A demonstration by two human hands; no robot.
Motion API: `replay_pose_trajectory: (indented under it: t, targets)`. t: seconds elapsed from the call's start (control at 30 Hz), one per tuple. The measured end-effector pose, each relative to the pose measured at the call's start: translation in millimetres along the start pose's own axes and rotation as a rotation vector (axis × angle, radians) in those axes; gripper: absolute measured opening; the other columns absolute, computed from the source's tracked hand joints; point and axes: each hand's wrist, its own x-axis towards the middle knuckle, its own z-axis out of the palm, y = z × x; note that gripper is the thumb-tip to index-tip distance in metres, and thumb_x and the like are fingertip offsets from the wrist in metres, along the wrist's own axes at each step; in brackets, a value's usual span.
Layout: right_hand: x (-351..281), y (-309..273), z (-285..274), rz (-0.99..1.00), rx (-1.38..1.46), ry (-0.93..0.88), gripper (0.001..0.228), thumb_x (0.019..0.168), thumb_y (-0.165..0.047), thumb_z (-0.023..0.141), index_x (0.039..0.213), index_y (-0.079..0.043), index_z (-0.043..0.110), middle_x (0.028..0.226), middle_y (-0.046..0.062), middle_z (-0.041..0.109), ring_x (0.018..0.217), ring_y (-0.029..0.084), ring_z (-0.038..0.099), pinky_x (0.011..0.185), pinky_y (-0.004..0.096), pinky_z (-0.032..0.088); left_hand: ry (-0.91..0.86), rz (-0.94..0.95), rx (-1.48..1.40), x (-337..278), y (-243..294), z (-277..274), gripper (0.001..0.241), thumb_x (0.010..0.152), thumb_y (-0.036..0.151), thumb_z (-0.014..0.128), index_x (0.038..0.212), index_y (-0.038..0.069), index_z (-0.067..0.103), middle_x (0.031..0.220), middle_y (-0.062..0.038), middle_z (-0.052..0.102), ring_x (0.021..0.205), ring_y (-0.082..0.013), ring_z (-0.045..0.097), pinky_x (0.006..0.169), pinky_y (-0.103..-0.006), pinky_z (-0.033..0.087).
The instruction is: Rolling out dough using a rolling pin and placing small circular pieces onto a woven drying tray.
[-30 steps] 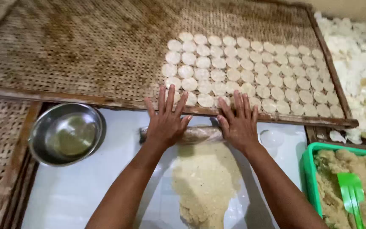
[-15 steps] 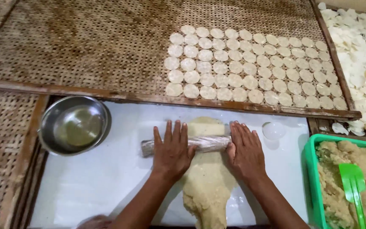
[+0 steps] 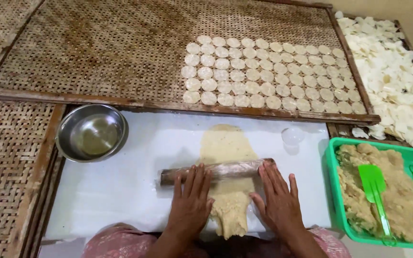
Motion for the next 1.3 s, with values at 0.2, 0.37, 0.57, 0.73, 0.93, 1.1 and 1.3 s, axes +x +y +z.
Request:
replay_pose_trajectory:
  t: [0.2,0.37,0.57,0.73,0.93,1.1,1.3]
  targets:
    - [30,9,-11,0.034,0.198,-0.002,0.056,0.088,-0.046,0.067,0.139,-0.025,0.058,0.147,-0.001,0.056,0.14,0.019,0.051,0.117,0.06,0.032,0.011,-0.046,-0.195,11,-13,18,0.065,0.099,0.048,0.052,0.156,0.019,0.042,0.165,-0.014,0.035,0.153,-0.0336,0.029,0.123,-0.06,0.018]
    - [84,10,51,0.062,0.247,-0.199,0.067,0.105,-0.057,0.034,0.164,-0.026,0.028,0.169,0.004,0.03,0.156,0.027,0.025,0.121,0.059,0.016,-0.009,-0.082,-0.029,69,-37,49,0.066,0.103,0.058,0.03,0.159,0.022,0.028,0.169,-0.011,0.019,0.158,-0.034,0.013,0.12,-0.0725,0.009]
    - [164,18,70,0.038,0.275,-0.069,0.055,0.109,-0.044,0.035,0.162,-0.029,0.038,0.169,0.013,0.03,0.155,0.038,0.028,0.121,0.065,0.017,0.029,-0.183,-0.024,137,-66,63,0.071,0.103,0.053,0.044,0.161,0.013,0.033,0.171,-0.016,0.023,0.158,-0.0383,0.017,0.115,-0.0794,0.012]
    - [165,14,61,0.005,0.275,-0.031,0.055,0.107,-0.043,0.039,0.161,-0.036,0.041,0.17,0.013,0.028,0.156,0.036,0.027,0.122,0.062,0.019,-0.05,-0.24,-0.112,142,-69,56,0.079,0.102,0.057,0.042,0.166,0.018,0.019,0.174,-0.015,0.009,0.16,-0.0395,0.005,0.115,-0.0814,0.004]
    - [97,12,52,0.022,0.236,-0.167,0.057,0.106,-0.049,0.036,0.156,-0.026,0.048,0.152,0.004,0.055,0.143,0.023,0.05,0.119,0.046,0.031,-0.199,-0.197,-0.163,92,-39,35,0.071,0.104,0.059,0.037,0.155,0.01,0.041,0.171,-0.02,0.018,0.159,-0.0395,0.012,0.115,-0.0756,0.018]
    - [59,-2,15,-0.02,0.273,-0.126,0.065,0.105,-0.048,0.035,0.158,-0.012,0.041,0.162,0.008,0.045,0.149,0.027,0.041,0.124,0.046,0.024,-0.009,-0.108,-0.017,54,-25,17,0.077,0.094,0.059,0.058,0.153,0.011,0.048,0.163,-0.017,0.04,0.153,-0.039,0.03,0.117,-0.0713,0.025]
    - [9,-14,2,0.004,0.251,-0.069,0.074,0.099,-0.055,0.046,0.162,-0.017,0.034,0.169,0.005,0.036,0.156,0.025,0.034,0.121,0.045,0.031,-0.026,-0.068,-0.004,14,-9,2,0.081,0.092,0.053,0.059,0.159,0.013,0.038,0.167,-0.012,0.032,0.154,-0.0351,0.029,0.114,-0.0675,0.03]
